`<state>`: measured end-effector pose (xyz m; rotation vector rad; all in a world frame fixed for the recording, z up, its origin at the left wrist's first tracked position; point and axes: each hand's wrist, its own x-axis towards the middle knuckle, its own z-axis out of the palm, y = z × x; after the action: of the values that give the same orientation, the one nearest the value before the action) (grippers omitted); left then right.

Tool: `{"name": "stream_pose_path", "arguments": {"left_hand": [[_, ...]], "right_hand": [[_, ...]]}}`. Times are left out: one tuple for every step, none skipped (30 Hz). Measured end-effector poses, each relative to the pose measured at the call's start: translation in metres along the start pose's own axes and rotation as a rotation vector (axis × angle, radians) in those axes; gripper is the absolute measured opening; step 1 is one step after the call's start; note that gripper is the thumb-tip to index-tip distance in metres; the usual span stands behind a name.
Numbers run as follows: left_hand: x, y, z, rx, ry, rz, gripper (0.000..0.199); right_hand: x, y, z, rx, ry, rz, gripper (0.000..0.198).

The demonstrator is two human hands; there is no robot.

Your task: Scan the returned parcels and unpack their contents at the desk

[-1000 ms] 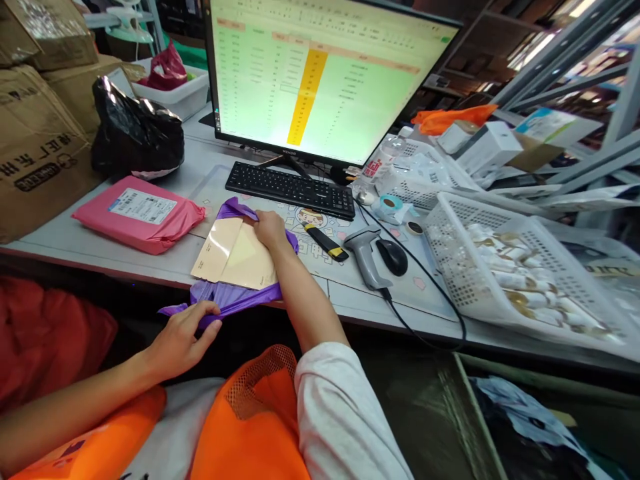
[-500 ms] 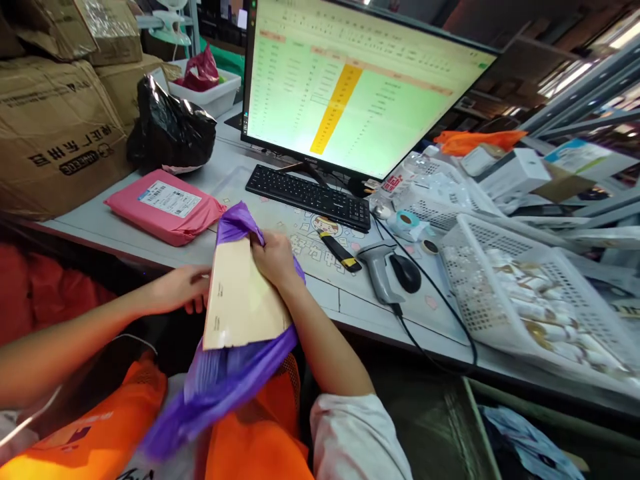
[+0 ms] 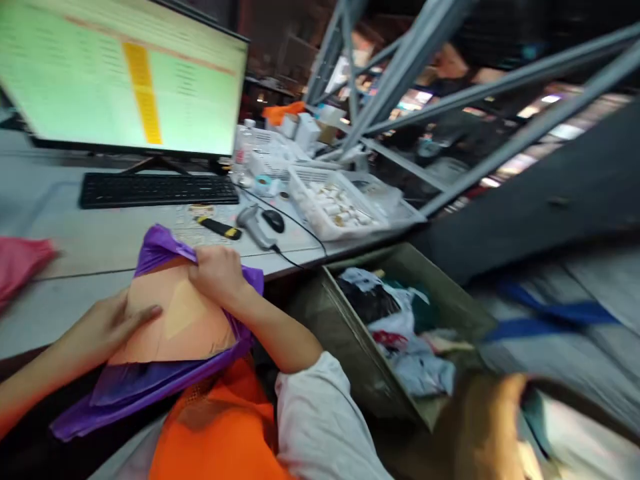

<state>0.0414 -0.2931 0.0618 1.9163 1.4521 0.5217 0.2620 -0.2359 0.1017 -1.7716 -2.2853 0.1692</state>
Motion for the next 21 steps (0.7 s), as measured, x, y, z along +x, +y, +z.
{"name": "stream_pose_path", "arguments": {"left_hand": [[0.004, 0.003, 0.008, 0.158, -0.006, 0.021, 0.047], [0.007, 0.008, 0.014, 0.319, -0.009, 0.057, 0.046], [0.008, 0.016, 0.017, 0.472, -0.012, 0.103, 0.046], [0.007, 0.025, 0.019, 0.610, -0.021, 0.155, 0.047], [0.006, 0.036, 0.019, 0.725, -0.030, 0.204, 0.050], [0.004, 0.046, 0.018, 0.810, -0.042, 0.249, 0.053], [0.002, 0.056, 0.016, 0.864, -0.056, 0.287, 0.056], [0.000, 0.065, 0.014, 0.894, -0.069, 0.317, 0.058], [-0.001, 0.073, 0.011, 0.908, -0.080, 0.343, 0.057], [-0.001, 0.079, 0.009, 0.912, -0.088, 0.367, 0.056], [-0.001, 0.083, 0.008, 0.906, -0.098, 0.393, 0.054], [-0.001, 0.086, 0.007, 0.891, -0.112, 0.417, 0.051], [0.000, 0.087, 0.007, 0.868, -0.131, 0.436, 0.050], [0.001, 0.087, 0.008, 0.840, -0.153, 0.446, 0.049], [0.002, 0.087, 0.008, 0.807, -0.175, 0.445, 0.049], [0.004, 0.086, 0.009, 0.768, -0.198, 0.433, 0.049], [0.006, 0.084, 0.009, 0.725, -0.222, 0.421, 0.049], [0.009, 0.082, 0.009, 0.681, -0.247, 0.417, 0.048], [0.012, 0.081, 0.009, 0.643, -0.274, 0.428, 0.048], [0.016, 0.079, 0.008, 0.613, -0.303, 0.452, 0.047], [0.019, 0.079, 0.007, 0.593, -0.338, 0.486, 0.046]], "right_hand": [[0.000, 0.008, -0.003, -0.006, 0.015, 0.041, 0.028], [0.000, 0.017, -0.007, 0.000, 0.035, 0.078, 0.030], [-0.002, 0.027, -0.012, 0.020, 0.057, 0.106, 0.032], [-0.006, 0.035, -0.017, 0.051, 0.083, 0.124, 0.031], [-0.010, 0.044, -0.022, 0.088, 0.114, 0.133, 0.029], [-0.015, 0.052, -0.026, 0.129, 0.150, 0.133, 0.027], [-0.020, 0.059, -0.030, 0.174, 0.187, 0.126, 0.024], [-0.024, 0.066, -0.033, 0.218, 0.229, 0.116, 0.023], [-0.028, 0.073, -0.036, 0.257, 0.273, 0.103, 0.022], [-0.032, 0.080, -0.039, 0.289, 0.320, 0.089, 0.022], [-0.035, 0.086, -0.041, 0.314, 0.367, 0.075, 0.023], [-0.038, 0.091, -0.043, 0.335, 0.407, 0.062, 0.023], [-0.041, 0.096, -0.045, 0.353, 0.441, 0.054, 0.024], [-0.044, 0.099, -0.047, 0.374, 0.463, 0.044, 0.024], [-0.048, 0.100, -0.050, 0.402, 0.466, 0.025, 0.023], [-0.053, 0.101, -0.052, 0.437, 0.450, -0.005, 0.021], [-0.058, 0.099, -0.055, 0.480, 0.420, -0.050, 0.022], [-0.064, 0.097, -0.057, 0.526, 0.379, -0.111, 0.025], [-0.070, 0.093, -0.059, 0.571, 0.331, -0.182, 0.029], [-0.075, 0.089, -0.061, 0.610, 0.281, -0.254, 0.031], [-0.079, 0.084, -0.062, 0.642, 0.240, -0.317, 0.030]]}}
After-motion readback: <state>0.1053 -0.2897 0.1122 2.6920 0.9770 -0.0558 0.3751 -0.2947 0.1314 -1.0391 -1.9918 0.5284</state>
